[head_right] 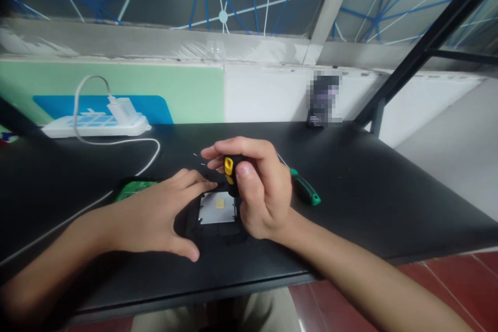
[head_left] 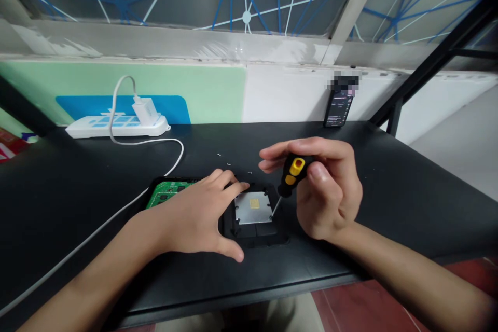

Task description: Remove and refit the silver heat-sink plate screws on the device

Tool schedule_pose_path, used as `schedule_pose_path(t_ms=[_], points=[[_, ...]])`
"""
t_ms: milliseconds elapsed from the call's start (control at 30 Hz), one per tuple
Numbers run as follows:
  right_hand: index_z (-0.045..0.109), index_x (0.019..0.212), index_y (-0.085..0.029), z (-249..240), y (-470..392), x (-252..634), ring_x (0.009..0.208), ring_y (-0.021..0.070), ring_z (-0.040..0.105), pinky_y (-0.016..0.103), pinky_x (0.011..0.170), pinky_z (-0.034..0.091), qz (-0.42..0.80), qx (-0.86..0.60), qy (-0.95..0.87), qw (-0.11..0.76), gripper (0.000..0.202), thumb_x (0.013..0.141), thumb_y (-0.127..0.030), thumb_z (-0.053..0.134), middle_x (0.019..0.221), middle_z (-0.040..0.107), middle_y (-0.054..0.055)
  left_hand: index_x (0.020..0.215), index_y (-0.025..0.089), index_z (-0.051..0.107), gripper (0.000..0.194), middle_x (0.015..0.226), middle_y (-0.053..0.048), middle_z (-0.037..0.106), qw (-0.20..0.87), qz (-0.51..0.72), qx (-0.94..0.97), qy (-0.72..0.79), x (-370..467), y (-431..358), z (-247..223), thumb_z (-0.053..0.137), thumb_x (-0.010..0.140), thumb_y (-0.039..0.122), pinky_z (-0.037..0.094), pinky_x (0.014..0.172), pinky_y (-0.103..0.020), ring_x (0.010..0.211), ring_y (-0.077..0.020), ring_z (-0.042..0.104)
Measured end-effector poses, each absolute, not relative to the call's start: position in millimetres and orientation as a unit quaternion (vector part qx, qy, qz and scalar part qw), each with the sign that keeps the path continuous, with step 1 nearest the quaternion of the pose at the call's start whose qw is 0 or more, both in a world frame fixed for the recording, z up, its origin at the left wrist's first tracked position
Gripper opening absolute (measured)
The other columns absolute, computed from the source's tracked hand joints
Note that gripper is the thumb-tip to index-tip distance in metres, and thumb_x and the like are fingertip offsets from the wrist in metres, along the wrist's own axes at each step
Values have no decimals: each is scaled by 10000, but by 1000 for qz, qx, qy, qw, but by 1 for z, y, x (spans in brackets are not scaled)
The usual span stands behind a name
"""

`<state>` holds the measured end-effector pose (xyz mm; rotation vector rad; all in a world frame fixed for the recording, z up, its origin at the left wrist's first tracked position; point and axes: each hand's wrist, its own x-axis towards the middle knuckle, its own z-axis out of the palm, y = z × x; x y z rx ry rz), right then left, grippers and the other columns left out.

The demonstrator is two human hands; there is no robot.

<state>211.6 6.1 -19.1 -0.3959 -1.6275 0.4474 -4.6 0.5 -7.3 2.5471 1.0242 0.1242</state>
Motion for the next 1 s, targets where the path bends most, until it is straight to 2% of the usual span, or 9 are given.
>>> schedule_pose_path(t_ms=[167, 333, 433, 567, 700, 833, 1000], points=[[618, 1169, -301, -17, 15, 214, 766, 185, 705, 380, 626, 647, 126, -147, -735, 650, 240, 935, -353, 630, 1080, 660, 59, 1471, 239, 443, 934, 1272, -106, 534, 201, 42, 908, 366, -2, -1, -4, 825, 702, 607, 448, 1031, -508, 1193, -345, 504], [653, 1124, -281, -14, 17, 215, 840, 224, 661, 413, 673, 614, 44, -165, -738, 653, 370, 790, -226, 802, 991, 651, 48, 1477, 218, 434, 953, 1271, -111, 532, 206, 40, 905, 370, -2, -2, -3, 842, 695, 582, 446, 1031, -490, 1187, -344, 500], [661, 1118, -285, -14, 13, 214, 833, 215, 653, 385, 648, 593, 53, -192, -728, 657, 334, 817, -191, 772, 978, 660, 43, 1488, 234, 412, 978, 1320, -111, 518, 207, 40, 903, 373, -2, -1, -4, 848, 684, 582, 433, 1058, -488, 1220, -343, 491], [605, 1218, -297, -16, 8, 212, 834, 206, 689, 373, 625, 611, 144, -189, -722, 650, 272, 963, -210, 564, 1035, 707, 57, 1478, 227, 422, 965, 1310, -113, 526, 200, 38, 906, 371, -3, 0, -4, 828, 690, 607, 439, 1059, -498, 1241, -351, 486], [562, 1203, -317, -18, 7, 211, 837, 204, 719, 383, 659, 636, 189, -180, -717, 647, 226, 1014, -252, 456, 1052, 734, 47, 1482, 203, 419, 988, 1306, -121, 524, 192, 32, 908, 371, -2, 0, -4, 829, 686, 622, 440, 1062, -497, 1243, -355, 484], [560, 1151, -275, -15, 11, 210, 805, 171, 704, 343, 612, 642, 153, -135, -726, 657, 191, 962, -253, 577, 1085, 651, 58, 1471, 224, 432, 955, 1270, -107, 525, 193, 35, 909, 368, -2, 0, -3, 836, 695, 605, 446, 1049, -496, 1201, -343, 501], [604, 1106, -268, -10, 15, 211, 783, 156, 647, 309, 546, 618, 81, -149, -725, 668, 321, 830, -228, 764, 1017, 534, 34, 1483, 208, 416, 989, 1267, -114, 517, 195, 42, 909, 365, -3, -1, -5, 844, 686, 609, 441, 1050, -492, 1193, -344, 495]])
